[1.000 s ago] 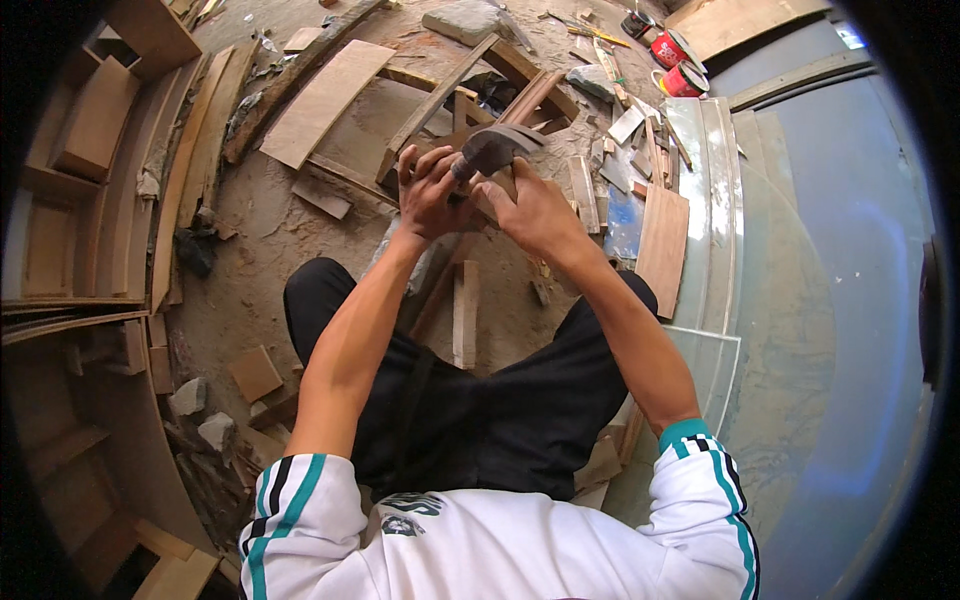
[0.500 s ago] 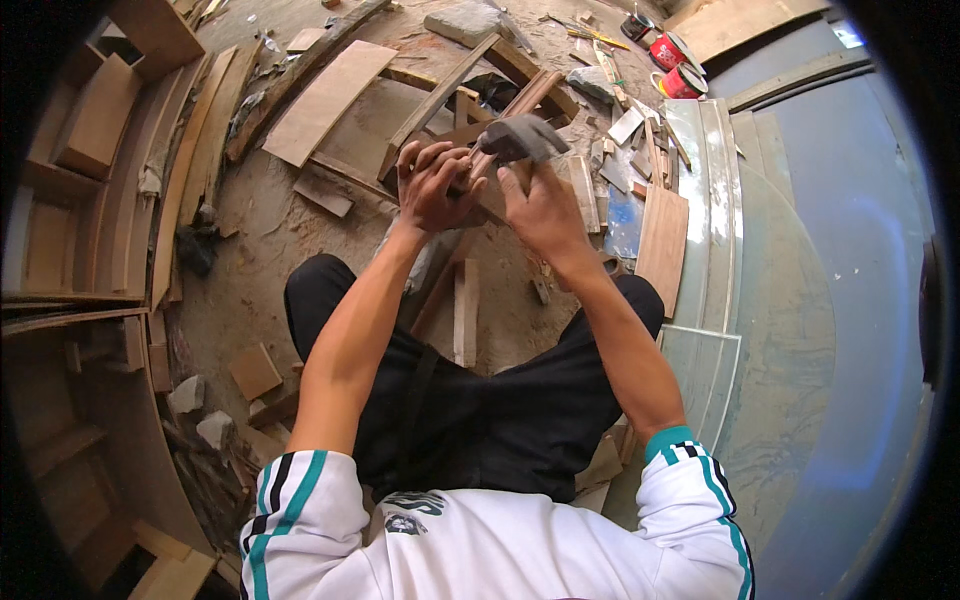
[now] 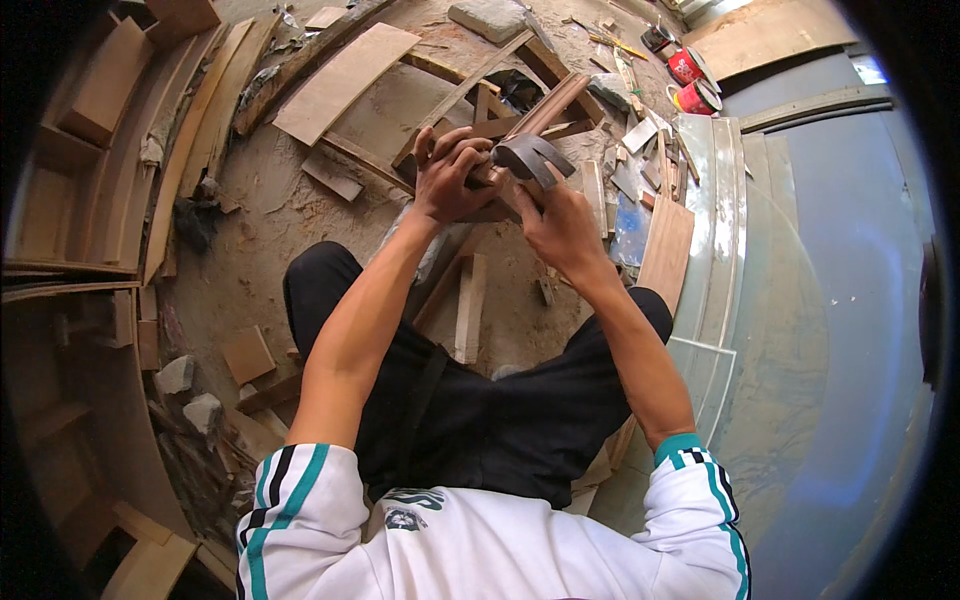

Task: The person assembles a small wooden frame by hand, using a hammer to drive nails into the joints. They adjust the frame pieces, hammer nails, and finally place a white board on top of the assembled frame.

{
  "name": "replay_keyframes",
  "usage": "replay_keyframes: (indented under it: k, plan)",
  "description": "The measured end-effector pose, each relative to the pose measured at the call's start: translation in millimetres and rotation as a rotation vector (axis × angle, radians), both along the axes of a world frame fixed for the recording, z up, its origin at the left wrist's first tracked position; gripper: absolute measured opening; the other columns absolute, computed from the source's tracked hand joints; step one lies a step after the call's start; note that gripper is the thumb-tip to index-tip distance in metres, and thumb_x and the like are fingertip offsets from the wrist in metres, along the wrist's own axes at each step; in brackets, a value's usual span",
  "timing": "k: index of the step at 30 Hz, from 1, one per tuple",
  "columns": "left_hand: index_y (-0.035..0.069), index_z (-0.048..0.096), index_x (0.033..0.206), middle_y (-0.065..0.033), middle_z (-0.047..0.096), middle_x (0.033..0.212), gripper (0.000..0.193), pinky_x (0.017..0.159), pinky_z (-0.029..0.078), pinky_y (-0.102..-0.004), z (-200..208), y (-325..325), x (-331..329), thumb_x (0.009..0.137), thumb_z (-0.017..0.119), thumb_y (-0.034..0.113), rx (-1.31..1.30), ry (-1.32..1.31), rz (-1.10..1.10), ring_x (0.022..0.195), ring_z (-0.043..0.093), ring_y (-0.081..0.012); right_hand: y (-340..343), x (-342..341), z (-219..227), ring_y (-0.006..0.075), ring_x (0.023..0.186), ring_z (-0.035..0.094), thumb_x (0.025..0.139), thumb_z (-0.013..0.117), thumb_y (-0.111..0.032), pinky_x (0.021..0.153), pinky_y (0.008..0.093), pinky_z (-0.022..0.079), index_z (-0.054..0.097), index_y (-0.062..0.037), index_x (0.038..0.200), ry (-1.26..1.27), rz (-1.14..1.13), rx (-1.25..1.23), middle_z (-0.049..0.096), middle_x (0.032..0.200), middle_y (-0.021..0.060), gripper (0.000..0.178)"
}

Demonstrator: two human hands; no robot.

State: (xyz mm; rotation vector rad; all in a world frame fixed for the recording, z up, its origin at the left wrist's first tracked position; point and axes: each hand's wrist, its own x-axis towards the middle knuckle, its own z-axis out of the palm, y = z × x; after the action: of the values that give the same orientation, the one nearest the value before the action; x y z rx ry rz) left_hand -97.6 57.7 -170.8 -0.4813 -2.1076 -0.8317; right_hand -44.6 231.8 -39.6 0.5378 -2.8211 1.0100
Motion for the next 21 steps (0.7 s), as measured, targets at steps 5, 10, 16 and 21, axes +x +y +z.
replay_keyframes:
  k: [5, 10, 16, 21]
  plan:
    - [0.016, 0.062, 0.090, 0.0062, 0.069, 0.108, 0.034, 0.119, 0.012, -0.0460, -5, 1, -1, 0.068, 0.083, 0.032, 0.016, 0.035, 0.010, 0.119, 0.056, -0.0184, 4, -3, 4, 0.0498, 0.088, 0.064, 0.094, 0.063, -0.020, 0.071, 0.0547, 0.052, 0.053, -0.0037, 0.122, -0.063, -0.113, 0.106, 0.067, 0.087, 0.0296, 0.034]
    - [0.017, 0.063, 0.089, 0.0066, 0.069, 0.108, 0.032, 0.120, 0.012, -0.0450, -2, 1, -1, 0.068, 0.082, 0.031, 0.032, 0.019, 0.003, 0.120, 0.056, -0.0177, 0, 4, 18, 0.0500, 0.089, 0.064, 0.094, 0.062, -0.022, 0.074, 0.0537, 0.052, 0.053, 0.0011, 0.123, 0.072, -0.021, -0.057, 0.067, 0.089, 0.0299, 0.037]
    - [0.017, 0.064, 0.088, 0.0068, 0.070, 0.110, 0.031, 0.120, 0.014, -0.0446, 0, 1, -1, 0.067, 0.082, 0.030, 0.041, 0.015, -0.023, 0.120, 0.056, -0.0175, -9, 5, 10, 0.0495, 0.093, 0.064, 0.097, 0.060, -0.027, 0.076, 0.0492, 0.053, 0.060, 0.0004, 0.111, -0.075, -0.128, -0.046, 0.067, 0.093, 0.0300, 0.031]
    - [0.017, 0.064, 0.089, 0.0068, 0.070, 0.110, 0.030, 0.120, 0.014, -0.0448, -1, 0, 1, 0.067, 0.081, 0.029, 0.019, -0.008, 0.009, 0.119, 0.055, -0.0169, -15, 6, 61, 0.0409, 0.093, 0.068, 0.098, 0.062, -0.032, 0.079, 0.0437, 0.051, 0.061, -0.0011, 0.117, -0.021, -0.187, -0.145, 0.070, 0.096, 0.0235, 0.037]
